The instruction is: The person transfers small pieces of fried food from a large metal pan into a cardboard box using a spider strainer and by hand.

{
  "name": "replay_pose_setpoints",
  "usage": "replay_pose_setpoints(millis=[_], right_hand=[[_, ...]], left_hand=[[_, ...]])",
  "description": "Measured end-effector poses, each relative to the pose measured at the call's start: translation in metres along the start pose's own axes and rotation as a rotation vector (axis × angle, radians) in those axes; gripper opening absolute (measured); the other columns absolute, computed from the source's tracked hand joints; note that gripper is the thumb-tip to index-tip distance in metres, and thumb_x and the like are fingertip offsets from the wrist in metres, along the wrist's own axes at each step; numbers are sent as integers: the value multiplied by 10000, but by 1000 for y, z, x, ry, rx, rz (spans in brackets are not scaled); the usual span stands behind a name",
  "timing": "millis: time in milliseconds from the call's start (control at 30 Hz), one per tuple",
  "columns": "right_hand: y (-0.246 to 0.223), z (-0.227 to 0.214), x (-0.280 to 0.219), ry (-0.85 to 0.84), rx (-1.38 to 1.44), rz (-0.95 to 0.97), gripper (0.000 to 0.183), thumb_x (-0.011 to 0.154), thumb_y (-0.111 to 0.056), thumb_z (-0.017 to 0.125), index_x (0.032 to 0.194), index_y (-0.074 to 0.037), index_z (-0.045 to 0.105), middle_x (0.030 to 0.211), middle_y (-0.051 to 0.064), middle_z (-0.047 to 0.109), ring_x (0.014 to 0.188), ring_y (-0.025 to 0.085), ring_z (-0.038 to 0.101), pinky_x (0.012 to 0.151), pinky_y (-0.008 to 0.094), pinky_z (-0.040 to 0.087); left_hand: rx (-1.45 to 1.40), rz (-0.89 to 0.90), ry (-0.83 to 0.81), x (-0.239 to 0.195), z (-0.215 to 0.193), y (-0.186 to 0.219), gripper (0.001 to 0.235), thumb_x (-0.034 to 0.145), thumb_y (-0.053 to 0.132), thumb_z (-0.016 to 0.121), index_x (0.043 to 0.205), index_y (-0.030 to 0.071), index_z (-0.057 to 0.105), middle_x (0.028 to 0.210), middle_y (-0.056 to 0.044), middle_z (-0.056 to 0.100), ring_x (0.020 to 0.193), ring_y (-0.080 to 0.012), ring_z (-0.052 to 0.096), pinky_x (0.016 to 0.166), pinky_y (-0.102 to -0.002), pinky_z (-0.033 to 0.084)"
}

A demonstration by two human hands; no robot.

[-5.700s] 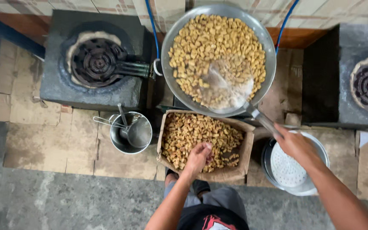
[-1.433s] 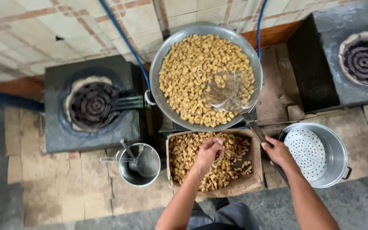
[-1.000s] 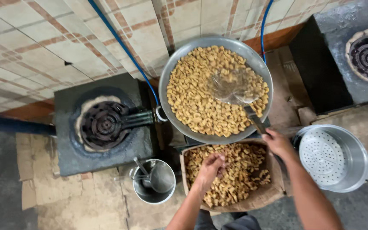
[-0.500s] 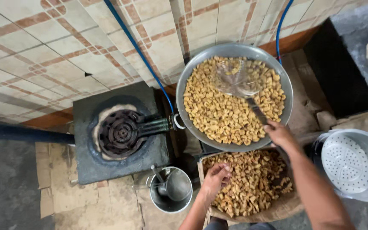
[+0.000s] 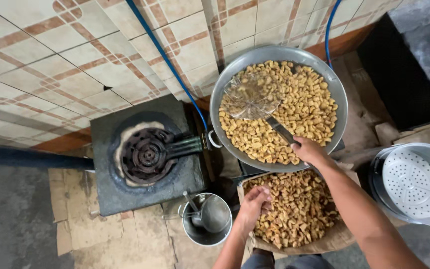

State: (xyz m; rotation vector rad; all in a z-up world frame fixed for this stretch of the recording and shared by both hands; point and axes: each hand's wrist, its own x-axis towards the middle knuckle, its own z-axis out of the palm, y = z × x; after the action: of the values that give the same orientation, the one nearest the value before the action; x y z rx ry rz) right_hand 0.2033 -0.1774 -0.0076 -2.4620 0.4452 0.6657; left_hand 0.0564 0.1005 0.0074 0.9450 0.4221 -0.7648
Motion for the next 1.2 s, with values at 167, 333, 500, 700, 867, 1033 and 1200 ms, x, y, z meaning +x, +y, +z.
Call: replay_pose_setpoints(millis=[167,333,500,700,867,1033,1200], right_hand=[[-1,-33,-17,-37,-89,88,563,1024,-409,575,1561,-263,486,767,157,745,590,242,671,579,398,530],[15,2,-22,-40,-161,-7,548,1030,-410,527,1552,-268,446,926,189,735,752,402,709,650,553,562],[28,-22,-52,29,-344,-22,528,1041,-416,526,1553,-295,482,985,204,757,882,441,711,758,558,554],[80,-26,-111,94,-307,-261,526,919,-384,627,1429,-267,566,1065,205,729,911,469,693,758,580,545],[66,-30,-81,54,-211,-172,480,1003,-412,584,1458,-258,570,1027,223,738,887,444,713,746,544,544],[134,-119,-136,24,-376,-226,541,984,-409,573,1514,-321,511,981,233,757,897,456,709,774,563,542],[154,-98,-106,-166,-490,-71,622,983,-310,536,1593,-327,420,894,245,772,826,458,738,786,568,541]], left_hand=[[15,20,11,-7,1,-5,204,996,286,687,1083,108,639,856,24,670,668,-92,578,579,-242,410],[-25,43,36,-14,-5,-9,251,987,288,689,1153,101,673,849,25,663,650,-82,560,571,-251,424],[38,10,97,-20,4,-26,273,979,310,672,1169,114,673,851,25,670,677,-93,611,589,-240,444],[53,75,125,-25,8,-40,284,974,310,656,1178,117,690,860,35,684,685,-60,615,607,-230,464],[67,132,89,0,34,-58,265,1025,291,713,1090,42,649,792,-9,601,608,-88,540,525,-259,400],[-17,115,180,4,73,-65,225,972,286,668,1115,112,676,821,25,663,632,-81,596,557,-258,451],[-47,187,174,15,107,-71,214,998,261,659,1112,80,659,826,20,660,651,-63,580,562,-241,421]])
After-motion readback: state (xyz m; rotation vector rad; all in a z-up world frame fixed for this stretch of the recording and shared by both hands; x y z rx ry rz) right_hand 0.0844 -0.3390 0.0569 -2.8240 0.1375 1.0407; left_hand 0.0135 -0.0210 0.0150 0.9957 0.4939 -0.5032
